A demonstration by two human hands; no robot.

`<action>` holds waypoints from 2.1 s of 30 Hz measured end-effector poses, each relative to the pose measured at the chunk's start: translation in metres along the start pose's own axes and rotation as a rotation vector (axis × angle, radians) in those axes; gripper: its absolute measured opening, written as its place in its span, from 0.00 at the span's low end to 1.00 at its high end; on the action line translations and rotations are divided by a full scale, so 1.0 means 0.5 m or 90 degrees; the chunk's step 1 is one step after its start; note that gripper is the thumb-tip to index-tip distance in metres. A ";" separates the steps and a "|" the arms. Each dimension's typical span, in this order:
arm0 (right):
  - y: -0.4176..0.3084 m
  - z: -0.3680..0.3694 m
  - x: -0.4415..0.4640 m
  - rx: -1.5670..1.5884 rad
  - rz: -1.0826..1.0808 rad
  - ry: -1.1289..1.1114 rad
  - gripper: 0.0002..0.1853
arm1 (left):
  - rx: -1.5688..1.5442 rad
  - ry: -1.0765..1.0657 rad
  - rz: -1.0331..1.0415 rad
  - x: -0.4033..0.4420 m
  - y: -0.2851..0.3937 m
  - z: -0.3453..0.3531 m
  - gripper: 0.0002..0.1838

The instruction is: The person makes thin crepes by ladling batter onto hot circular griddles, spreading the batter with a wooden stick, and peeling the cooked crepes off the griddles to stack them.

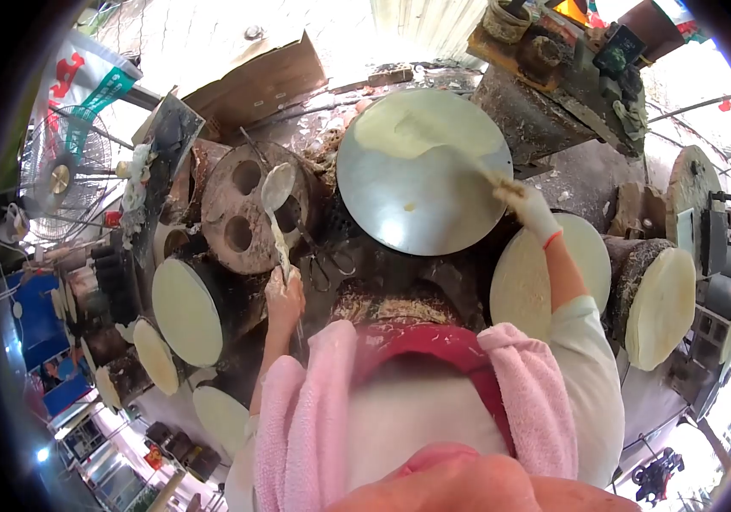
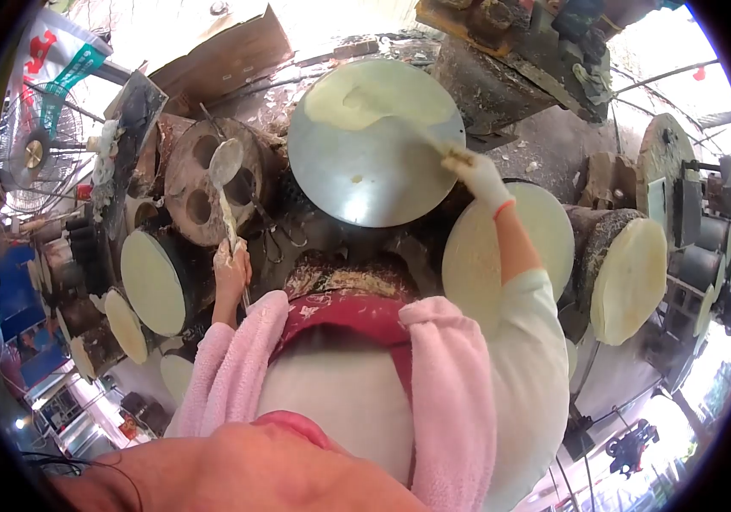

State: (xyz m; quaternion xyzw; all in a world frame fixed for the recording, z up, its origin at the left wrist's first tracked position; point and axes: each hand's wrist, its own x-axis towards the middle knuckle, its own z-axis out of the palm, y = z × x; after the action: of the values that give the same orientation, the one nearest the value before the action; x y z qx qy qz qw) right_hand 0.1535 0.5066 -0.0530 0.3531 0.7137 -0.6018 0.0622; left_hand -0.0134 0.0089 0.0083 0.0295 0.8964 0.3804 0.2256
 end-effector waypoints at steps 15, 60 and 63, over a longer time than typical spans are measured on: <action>-0.076 -0.020 0.064 -0.027 0.019 -0.261 0.24 | 0.382 0.087 0.419 0.088 -0.056 0.018 0.08; -0.022 0.651 -0.210 0.501 0.190 0.356 0.14 | -0.077 -0.145 0.417 0.039 -0.159 -0.193 0.10; -0.014 0.678 -0.218 0.086 0.082 0.271 0.19 | -0.310 -0.223 0.190 -0.013 -0.104 -0.208 0.06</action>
State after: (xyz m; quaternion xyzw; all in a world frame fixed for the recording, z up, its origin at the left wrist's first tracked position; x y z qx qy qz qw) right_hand 0.1166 0.1536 -0.0821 0.5200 0.6449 -0.5550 -0.0753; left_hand -0.0456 -0.0990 0.0382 0.1704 0.7128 0.6011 0.3187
